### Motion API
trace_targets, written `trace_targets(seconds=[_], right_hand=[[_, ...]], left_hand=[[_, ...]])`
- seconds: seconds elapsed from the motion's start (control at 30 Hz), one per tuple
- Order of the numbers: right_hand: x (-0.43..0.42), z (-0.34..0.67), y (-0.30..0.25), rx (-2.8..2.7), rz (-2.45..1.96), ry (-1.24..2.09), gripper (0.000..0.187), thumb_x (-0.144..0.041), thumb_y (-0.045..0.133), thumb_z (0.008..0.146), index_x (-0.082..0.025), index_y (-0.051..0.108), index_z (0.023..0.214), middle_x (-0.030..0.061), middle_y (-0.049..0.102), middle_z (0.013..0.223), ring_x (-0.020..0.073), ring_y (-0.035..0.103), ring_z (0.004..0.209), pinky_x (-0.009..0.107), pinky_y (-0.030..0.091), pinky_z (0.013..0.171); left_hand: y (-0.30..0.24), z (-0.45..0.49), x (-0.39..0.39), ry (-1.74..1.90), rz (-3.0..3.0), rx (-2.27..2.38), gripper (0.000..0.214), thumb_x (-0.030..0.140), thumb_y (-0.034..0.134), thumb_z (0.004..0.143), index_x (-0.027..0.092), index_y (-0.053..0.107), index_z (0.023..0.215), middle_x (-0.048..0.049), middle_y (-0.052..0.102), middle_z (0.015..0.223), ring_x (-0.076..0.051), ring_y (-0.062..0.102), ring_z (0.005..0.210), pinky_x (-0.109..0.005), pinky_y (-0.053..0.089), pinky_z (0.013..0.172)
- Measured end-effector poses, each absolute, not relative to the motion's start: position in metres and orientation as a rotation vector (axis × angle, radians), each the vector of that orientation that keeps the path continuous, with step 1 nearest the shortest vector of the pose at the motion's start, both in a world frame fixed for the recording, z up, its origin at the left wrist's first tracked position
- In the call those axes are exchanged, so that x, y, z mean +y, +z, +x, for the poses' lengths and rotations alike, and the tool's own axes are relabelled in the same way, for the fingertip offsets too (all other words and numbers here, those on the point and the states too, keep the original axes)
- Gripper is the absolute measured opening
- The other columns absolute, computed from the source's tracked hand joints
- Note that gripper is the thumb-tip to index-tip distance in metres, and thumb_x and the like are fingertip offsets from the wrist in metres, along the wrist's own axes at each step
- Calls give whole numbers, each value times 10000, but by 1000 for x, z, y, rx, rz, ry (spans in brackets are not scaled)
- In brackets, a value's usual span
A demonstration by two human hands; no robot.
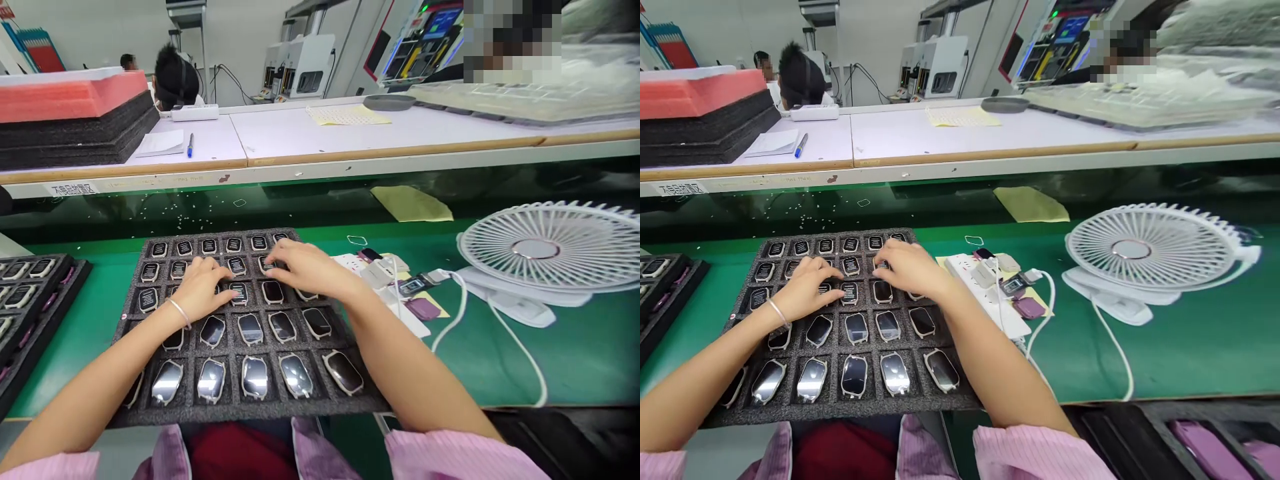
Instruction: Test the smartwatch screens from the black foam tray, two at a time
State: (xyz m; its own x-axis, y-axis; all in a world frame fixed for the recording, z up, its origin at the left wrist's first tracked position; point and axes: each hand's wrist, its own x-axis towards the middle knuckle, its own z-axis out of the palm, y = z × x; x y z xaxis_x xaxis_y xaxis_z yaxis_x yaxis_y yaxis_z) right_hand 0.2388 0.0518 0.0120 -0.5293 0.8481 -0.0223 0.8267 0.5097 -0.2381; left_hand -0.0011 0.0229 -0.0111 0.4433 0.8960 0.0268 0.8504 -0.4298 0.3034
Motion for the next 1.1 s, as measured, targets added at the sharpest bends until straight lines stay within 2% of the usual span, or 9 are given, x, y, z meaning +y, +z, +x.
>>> trace_targets(seconds=[0.13, 0.27, 0.4, 0.6, 0.67, 0.77, 0.83, 0.97, 1.1], right_hand=[[47, 261, 24, -2668, -1948, 141, 303, -342, 508, 964, -156, 729, 872, 137, 720, 974, 307, 682, 967, 358, 475, 778], [34, 267, 10, -2659, -2084, 164, 296, -363, 540, 954, -130, 723, 956, 180, 708, 1072, 332, 686, 1001, 362, 473, 781], [25, 269, -9, -2607, -2056, 169, 345, -363, 481, 985, -88, 671, 1070, 220, 645, 1189, 339, 675, 1032, 365, 462, 793], [22, 266, -11, -2554, -1955, 255, 191, -233, 558, 901, -131, 572, 1063, 161, 711, 1000, 315, 690, 933, 319, 415, 687], [21, 265, -5, -2556, -1909, 297, 158, -171, 555, 877, -138, 557, 1032, 166, 716, 954, 327, 690, 912, 317, 396, 669], [27, 261, 3, -2543, -1810, 357, 117, -185, 537, 904, -165, 520, 1018, 139, 718, 932, 294, 690, 883, 304, 396, 668], [35, 254, 4, -2407, -1631, 646, 84, -236, 496, 949, -188, 494, 1017, 89, 723, 923, 220, 692, 776, 284, 417, 663], [57, 225, -3, -1603, -1011, 1641, 232, -375, 570, 932, -187, 537, 1064, 64, 741, 897, 120, 606, 524, 259, 441, 565], [63, 189, -9, -1145, -698, 2008, 329, -315, 704, 856, -171, 608, 1135, 93, 762, 937, 127, 660, 603, 276, 514, 649]], left_hand=[[-8, 49, 33, 162, 2502, 1432, 251, 364, 594, 897, 194, 734, 1019, -115, 606, 1031, -319, 473, 1111, -459, 386, 1005], [-19, 82, 40, 167, 2440, 1436, 254, 388, 697, 806, 152, 714, 897, -153, 600, 1064, -356, 480, 1127, -485, 395, 982], [-30, 90, 40, 292, 2302, 1449, 296, 369, 782, 693, 181, 642, 873, -122, 597, 1051, -360, 497, 1103, -512, 412, 946], [-19, 82, 37, 571, 2040, 1185, 241, 90, 703, 636, 204, 497, 688, -17, 632, 845, -228, 604, 927, -390, 464, 911], [-8, 67, 41, 667, 1887, 1127, 242, 97, 691, 644, 202, 486, 718, -21, 654, 855, -202, 640, 867, -358, 502, 843], [7, 34, 49, 806, 1635, 1100, 216, 234, 683, 718, 194, 510, 842, -37, 668, 847, -174, 668, 755, -327, 531, 723], [12, 11, 52, 904, 1495, 1111, 274, 349, 679, 746, 179, 537, 906, -51, 666, 855, -151, 661, 711, -299, 520, 681], [8, -16, 51, 1037, 1317, 1169, 458, 453, 778, 635, 157, 560, 910, -27, 627, 772, -100, 579, 588, -241, 449, 569], [-4, -21, 45, 1095, 1269, 1249, 489, 390, 792, 593, 152, 570, 958, 50, 525, 640, -74, 453, 482, -214, 329, 466]])
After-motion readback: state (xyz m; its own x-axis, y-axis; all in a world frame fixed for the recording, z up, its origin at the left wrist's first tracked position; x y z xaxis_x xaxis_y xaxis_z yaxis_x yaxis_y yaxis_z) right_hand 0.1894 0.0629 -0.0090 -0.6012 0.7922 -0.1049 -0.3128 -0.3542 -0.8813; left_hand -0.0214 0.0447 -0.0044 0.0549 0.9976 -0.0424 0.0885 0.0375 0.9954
